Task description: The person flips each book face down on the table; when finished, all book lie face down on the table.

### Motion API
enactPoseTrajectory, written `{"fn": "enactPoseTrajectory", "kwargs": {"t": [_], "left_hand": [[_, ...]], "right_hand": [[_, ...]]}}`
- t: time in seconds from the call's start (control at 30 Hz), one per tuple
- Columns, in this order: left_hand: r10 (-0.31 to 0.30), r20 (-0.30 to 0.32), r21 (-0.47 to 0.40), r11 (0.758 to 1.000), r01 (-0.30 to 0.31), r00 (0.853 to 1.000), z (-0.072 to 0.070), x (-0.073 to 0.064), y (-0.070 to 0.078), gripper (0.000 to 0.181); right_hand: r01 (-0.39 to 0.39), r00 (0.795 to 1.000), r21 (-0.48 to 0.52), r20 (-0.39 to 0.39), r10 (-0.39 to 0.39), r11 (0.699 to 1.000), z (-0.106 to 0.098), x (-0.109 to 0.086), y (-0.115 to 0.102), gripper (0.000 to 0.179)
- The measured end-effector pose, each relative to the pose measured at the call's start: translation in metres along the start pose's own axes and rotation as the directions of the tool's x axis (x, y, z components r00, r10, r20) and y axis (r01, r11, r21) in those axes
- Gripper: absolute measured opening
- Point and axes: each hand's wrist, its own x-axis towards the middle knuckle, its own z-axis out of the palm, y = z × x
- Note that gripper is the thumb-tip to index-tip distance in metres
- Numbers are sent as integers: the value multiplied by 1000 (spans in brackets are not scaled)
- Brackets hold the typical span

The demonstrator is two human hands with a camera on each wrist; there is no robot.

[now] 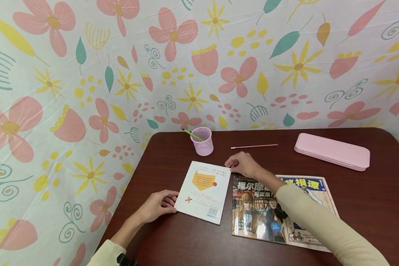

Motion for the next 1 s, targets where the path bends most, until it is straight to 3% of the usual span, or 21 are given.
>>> {"fn": "enactPoseTrajectory", "kwargs": {"t": [0.3, 0.63, 1.0], "left_hand": [[-24, 103, -13, 1000, 26, 994, 2, 1, 6, 50], [-45, 145, 30, 999, 41, 988, 0, 3, 13, 50], [-20, 187, 0, 1000, 21, 982, 0, 1, 14, 46]], "right_hand": [[-30, 1000, 17, 0, 30, 999, -1, 1, 2, 13], [-19, 999, 32, 29, 18, 999, -4, 1, -1, 13], [19, 999, 26, 38, -20, 999, -4, -2, -2, 12]]}}
